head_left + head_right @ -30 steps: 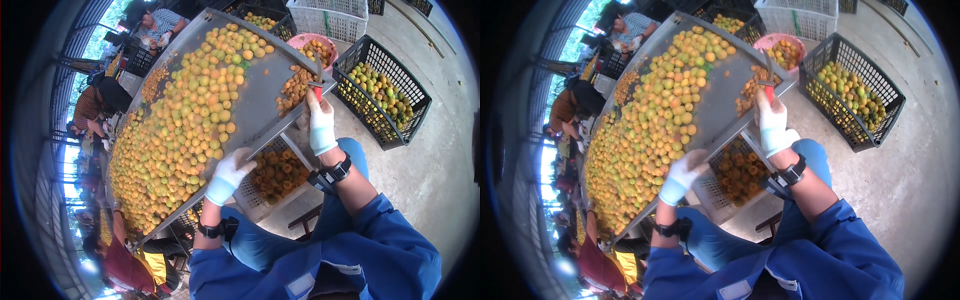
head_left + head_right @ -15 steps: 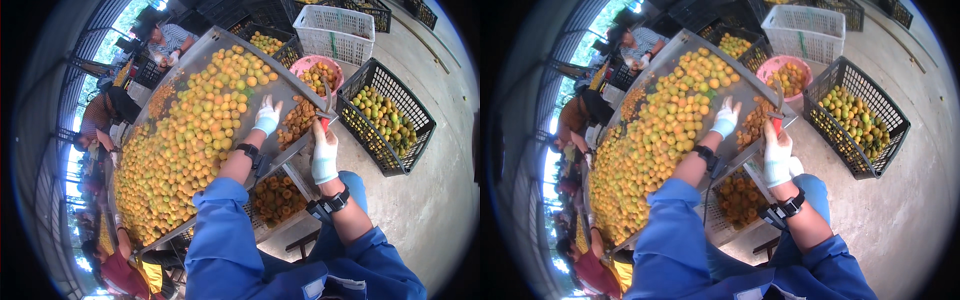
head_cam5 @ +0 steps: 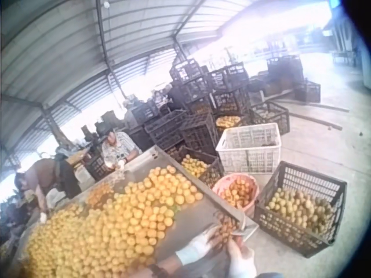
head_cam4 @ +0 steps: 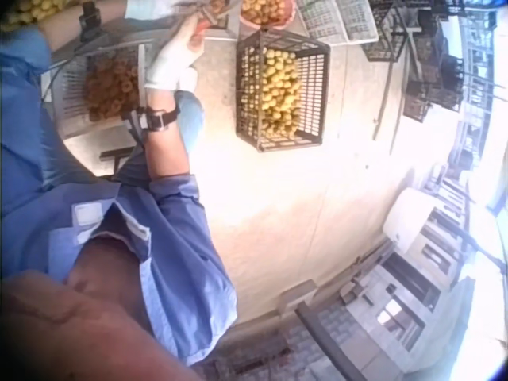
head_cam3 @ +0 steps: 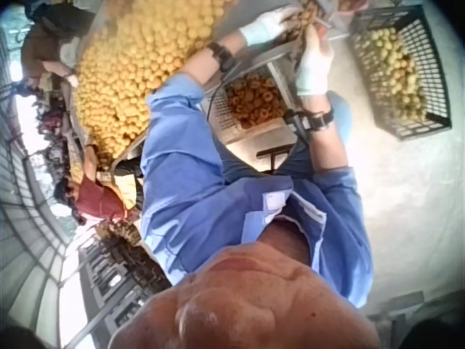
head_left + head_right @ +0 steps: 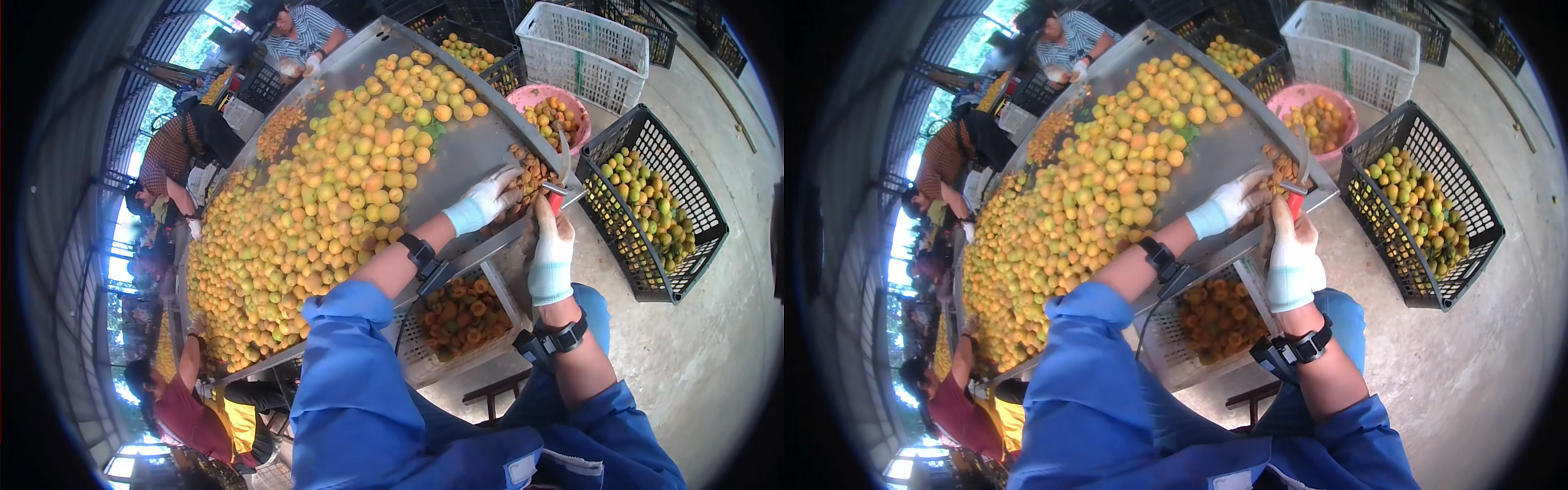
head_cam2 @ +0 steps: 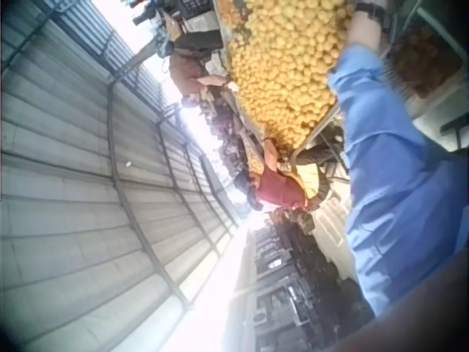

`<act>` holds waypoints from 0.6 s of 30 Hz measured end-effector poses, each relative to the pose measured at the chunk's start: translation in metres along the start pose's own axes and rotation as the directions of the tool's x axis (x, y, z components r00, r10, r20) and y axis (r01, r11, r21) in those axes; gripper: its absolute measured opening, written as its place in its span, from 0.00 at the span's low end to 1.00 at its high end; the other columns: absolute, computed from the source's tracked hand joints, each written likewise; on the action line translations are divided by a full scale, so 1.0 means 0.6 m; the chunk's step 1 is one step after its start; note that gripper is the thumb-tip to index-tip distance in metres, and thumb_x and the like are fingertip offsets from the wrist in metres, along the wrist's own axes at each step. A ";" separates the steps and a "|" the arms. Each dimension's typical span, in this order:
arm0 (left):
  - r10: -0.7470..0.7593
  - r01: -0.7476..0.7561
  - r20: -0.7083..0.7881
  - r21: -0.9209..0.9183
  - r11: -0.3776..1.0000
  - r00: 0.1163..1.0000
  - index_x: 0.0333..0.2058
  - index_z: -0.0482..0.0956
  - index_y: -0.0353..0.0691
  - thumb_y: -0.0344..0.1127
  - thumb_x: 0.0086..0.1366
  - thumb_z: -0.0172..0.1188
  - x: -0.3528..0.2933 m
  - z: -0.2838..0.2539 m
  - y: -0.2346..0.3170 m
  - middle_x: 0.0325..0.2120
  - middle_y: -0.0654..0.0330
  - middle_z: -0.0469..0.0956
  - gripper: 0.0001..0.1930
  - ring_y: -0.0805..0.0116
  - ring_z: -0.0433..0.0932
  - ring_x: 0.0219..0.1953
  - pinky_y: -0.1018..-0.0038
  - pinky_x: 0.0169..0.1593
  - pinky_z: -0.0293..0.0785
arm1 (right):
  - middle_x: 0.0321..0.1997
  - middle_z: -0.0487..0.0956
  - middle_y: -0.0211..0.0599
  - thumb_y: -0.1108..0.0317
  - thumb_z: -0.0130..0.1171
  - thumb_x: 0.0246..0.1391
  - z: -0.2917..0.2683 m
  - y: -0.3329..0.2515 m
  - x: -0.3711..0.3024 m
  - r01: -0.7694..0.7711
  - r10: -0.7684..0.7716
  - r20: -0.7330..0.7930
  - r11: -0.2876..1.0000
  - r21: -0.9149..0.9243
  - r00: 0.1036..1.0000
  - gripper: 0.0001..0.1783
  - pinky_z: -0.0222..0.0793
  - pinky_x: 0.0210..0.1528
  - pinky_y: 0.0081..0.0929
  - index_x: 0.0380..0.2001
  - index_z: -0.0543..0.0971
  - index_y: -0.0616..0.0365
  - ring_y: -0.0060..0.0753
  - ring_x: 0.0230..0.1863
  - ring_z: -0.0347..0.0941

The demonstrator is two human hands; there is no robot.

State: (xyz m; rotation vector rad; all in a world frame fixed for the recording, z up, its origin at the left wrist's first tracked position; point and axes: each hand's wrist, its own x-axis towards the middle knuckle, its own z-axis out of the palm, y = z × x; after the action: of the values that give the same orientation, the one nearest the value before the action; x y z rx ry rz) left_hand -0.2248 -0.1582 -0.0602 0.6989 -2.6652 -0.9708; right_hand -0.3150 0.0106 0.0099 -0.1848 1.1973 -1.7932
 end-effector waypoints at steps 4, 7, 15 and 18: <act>-0.121 0.143 -0.296 0.054 0.988 0.947 0.54 0.75 0.40 0.40 0.66 0.57 0.016 -0.077 -0.015 0.50 0.47 0.77 0.20 0.54 0.75 0.54 0.68 0.57 0.70 | 0.17 0.64 0.17 0.53 0.59 0.60 -0.005 0.000 0.004 -0.024 0.019 0.062 0.997 0.074 0.998 0.16 0.49 0.16 0.15 0.28 0.73 0.53 0.12 0.15 0.56; -0.330 0.358 -0.518 -0.049 0.932 0.789 0.49 0.78 0.42 0.39 0.63 0.58 0.010 -0.178 -0.112 0.45 0.49 0.80 0.17 0.53 0.78 0.48 0.65 0.53 0.72 | 0.18 0.65 0.17 0.54 0.58 0.60 0.016 -0.006 -0.007 -0.051 0.047 0.059 0.997 0.060 0.997 0.15 0.49 0.17 0.15 0.28 0.73 0.53 0.11 0.15 0.56; -0.336 0.537 -0.419 0.681 0.498 0.843 0.52 0.76 0.47 0.45 0.58 0.62 -0.019 -0.276 -0.261 0.50 0.54 0.76 0.22 0.55 0.71 0.54 0.62 0.57 0.66 | 0.16 0.64 0.17 0.53 0.57 0.62 0.030 0.001 0.011 -0.030 0.031 0.019 0.998 -0.064 0.999 0.15 0.49 0.15 0.14 0.29 0.74 0.53 0.11 0.13 0.56; -0.315 0.526 -0.421 0.690 0.498 0.851 0.52 0.76 0.45 0.47 0.58 0.63 -0.037 -0.287 -0.272 0.49 0.53 0.77 0.24 0.54 0.72 0.53 0.61 0.56 0.66 | 0.16 0.65 0.17 0.54 0.56 0.62 0.032 0.003 0.010 -0.033 0.034 0.019 0.996 -0.079 0.999 0.15 0.50 0.15 0.14 0.30 0.75 0.54 0.11 0.13 0.56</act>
State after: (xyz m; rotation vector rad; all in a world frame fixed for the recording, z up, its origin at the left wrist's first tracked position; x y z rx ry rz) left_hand -0.0858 -0.3507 -0.0369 1.5957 -2.6384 0.3562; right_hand -0.3061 -0.0061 0.0160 -0.2266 1.2502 -1.7131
